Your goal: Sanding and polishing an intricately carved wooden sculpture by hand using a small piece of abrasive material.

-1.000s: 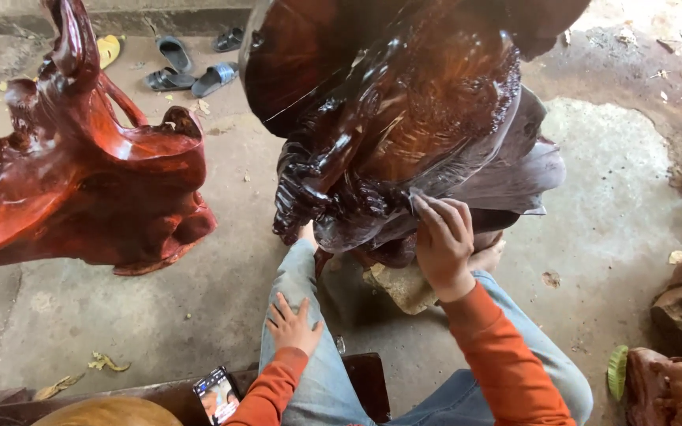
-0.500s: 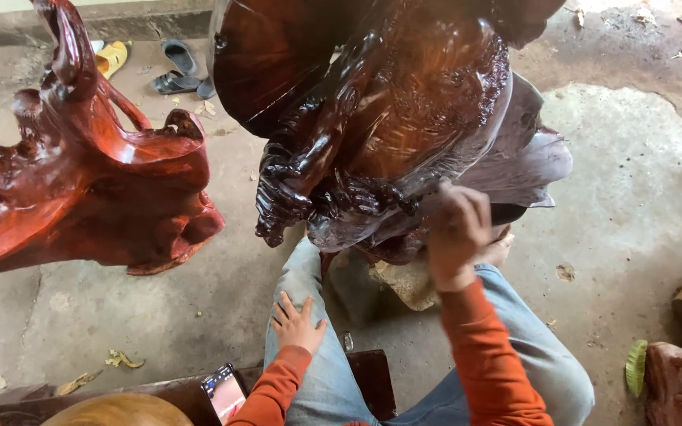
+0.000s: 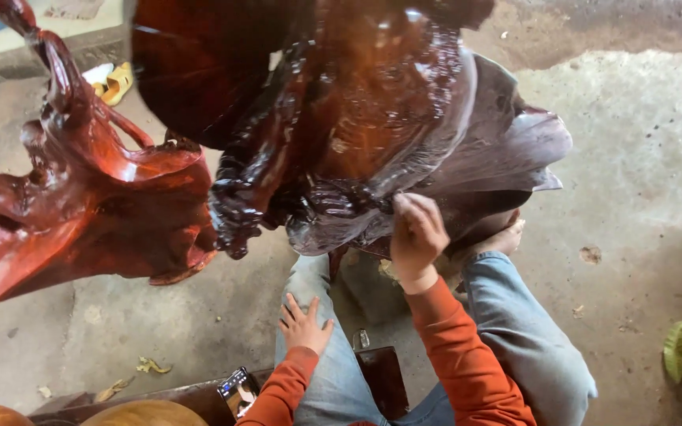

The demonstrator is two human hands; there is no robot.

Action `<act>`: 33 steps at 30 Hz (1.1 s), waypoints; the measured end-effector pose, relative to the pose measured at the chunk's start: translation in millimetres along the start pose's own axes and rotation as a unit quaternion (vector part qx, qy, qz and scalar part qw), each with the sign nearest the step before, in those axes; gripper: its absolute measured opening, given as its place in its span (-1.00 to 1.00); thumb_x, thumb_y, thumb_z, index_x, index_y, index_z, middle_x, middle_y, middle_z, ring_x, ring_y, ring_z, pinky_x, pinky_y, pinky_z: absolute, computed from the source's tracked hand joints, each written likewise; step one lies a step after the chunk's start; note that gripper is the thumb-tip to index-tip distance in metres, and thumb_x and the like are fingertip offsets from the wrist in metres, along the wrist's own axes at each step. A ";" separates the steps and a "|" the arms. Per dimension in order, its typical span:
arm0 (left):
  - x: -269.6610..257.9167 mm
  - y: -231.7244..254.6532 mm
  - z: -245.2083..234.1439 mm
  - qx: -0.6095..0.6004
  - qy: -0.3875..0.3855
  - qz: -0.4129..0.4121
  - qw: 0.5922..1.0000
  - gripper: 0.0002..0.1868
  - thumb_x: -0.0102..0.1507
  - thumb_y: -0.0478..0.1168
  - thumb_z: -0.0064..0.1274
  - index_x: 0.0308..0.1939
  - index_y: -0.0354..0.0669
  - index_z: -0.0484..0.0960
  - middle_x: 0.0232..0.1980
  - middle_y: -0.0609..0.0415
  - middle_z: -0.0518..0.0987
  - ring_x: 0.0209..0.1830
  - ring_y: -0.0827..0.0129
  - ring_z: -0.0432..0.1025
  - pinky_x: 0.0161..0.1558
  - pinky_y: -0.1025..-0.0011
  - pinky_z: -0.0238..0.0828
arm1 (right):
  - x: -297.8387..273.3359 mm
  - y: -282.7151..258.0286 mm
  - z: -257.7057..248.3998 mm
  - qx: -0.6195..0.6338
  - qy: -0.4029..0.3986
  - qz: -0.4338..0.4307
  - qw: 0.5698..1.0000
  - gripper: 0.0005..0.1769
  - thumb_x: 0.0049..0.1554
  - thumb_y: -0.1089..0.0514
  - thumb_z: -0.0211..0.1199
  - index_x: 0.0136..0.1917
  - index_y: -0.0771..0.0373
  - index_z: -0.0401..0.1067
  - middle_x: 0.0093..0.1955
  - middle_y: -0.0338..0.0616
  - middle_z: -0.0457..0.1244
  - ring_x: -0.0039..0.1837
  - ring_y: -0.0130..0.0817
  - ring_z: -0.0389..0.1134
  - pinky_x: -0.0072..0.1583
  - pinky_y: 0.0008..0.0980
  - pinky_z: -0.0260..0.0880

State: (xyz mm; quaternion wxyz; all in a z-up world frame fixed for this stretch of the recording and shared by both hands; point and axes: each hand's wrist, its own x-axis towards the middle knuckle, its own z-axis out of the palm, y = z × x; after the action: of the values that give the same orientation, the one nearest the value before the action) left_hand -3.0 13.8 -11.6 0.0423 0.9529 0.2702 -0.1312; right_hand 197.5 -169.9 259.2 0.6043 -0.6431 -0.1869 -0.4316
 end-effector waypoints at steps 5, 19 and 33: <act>-2.0 -2.1 -7.3 0.005 -0.016 -0.005 1.000 -0.18 0.20 0.32 0.03 0.50 0.37 0.18 0.64 -0.32 -0.24 0.55 -0.35 -0.10 0.40 -0.23 -0.05 | 13.5 8.3 -4.6 -0.001 0.005 0.005 1.000 -0.83 0.06 0.54 0.31 -0.11 0.37 0.47 -0.05 -0.03 0.37 -0.04 -0.22 0.40 0.05 -0.33 0.45; -4.9 -4.6 -10.4 -0.011 -0.011 -0.010 1.000 -0.19 0.18 0.31 0.05 0.49 0.39 0.21 0.65 -0.27 -0.23 0.56 -0.30 -0.09 0.40 -0.15 -0.03 | 25.6 -11.2 -0.1 0.001 0.016 -0.002 1.000 -0.71 0.10 0.58 0.28 0.04 0.33 0.50 0.09 -0.10 0.33 0.09 -0.22 0.33 0.15 -0.31 0.43; -3.5 -1.8 -14.5 -0.005 -0.037 -0.011 0.999 -0.18 0.20 0.33 0.02 0.51 0.40 0.17 0.65 -0.29 -0.27 0.57 -0.33 -0.14 0.42 -0.22 -0.08 | 6.0 -5.0 4.0 -0.009 0.069 0.107 0.992 -0.85 0.11 0.47 0.36 -0.09 0.33 0.48 0.05 -0.09 0.40 -0.11 -0.44 0.32 -0.11 -0.53 0.27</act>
State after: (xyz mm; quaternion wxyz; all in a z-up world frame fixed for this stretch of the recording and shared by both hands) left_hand -3.5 15.7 3.2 0.0557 0.9442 0.2792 -0.1655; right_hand 198.3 -166.8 267.4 0.6526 -0.6336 -0.0706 -0.4095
